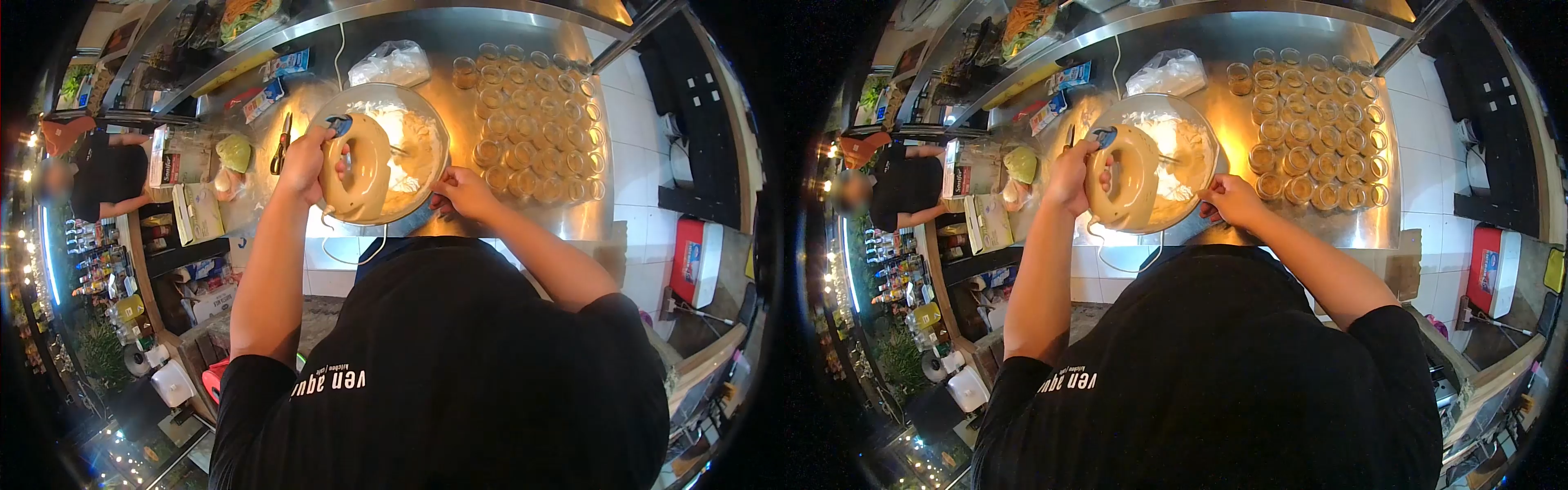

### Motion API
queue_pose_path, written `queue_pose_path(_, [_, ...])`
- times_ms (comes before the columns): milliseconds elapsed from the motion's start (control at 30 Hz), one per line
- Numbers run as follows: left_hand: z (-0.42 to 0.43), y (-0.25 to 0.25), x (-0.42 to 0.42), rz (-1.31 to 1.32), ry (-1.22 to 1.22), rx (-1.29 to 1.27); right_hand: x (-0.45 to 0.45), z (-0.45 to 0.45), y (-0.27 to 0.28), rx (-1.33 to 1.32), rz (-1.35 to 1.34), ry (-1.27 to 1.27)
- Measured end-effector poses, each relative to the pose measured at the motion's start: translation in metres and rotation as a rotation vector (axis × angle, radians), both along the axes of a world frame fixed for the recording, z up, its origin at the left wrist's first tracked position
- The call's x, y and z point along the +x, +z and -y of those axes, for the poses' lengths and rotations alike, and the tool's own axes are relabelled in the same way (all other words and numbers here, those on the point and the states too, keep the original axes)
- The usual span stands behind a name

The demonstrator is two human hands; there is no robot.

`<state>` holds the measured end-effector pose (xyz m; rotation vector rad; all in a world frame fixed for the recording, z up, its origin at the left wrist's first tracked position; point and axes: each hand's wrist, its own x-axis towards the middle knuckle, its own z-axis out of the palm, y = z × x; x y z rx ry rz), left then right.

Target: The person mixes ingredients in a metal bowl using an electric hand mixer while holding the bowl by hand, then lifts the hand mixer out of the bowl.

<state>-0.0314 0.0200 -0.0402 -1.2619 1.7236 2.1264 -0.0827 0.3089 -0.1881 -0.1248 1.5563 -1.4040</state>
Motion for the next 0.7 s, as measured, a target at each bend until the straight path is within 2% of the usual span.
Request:
queue_pose_path(67, [0.000, -0.003, 0.000, 0.014, -0.021, 0.026, 0.002, -0.001, -0.001, -0.007, 0.003, -0.004])
queue_pose_path(233, [0.000, -0.014, -0.005, -0.143, 0.133, 0.012, 0.003, 0.000, -0.004, -0.031, 0.006, -0.034])
queue_pose_path(433, [0.010, -0.015, -0.002, -0.054, -0.012, 0.030, -0.001, 0.000, -0.005, -0.009, 0.011, -0.024])
queue_pose_path(567, [0.014, -0.025, -0.006, -0.028, 0.066, 0.066, 0.000, -0.001, -0.004, -0.010, 0.018, -0.029])
queue_pose_path(633, [0.005, -0.014, -0.007, -0.139, 0.114, -0.004, -0.001, -0.002, -0.001, -0.014, 0.019, -0.031])
queue_pose_path(700, [0.008, -0.013, -0.004, -0.108, 0.082, 0.016, -0.003, -0.002, 0.001, -0.019, 0.017, -0.033])
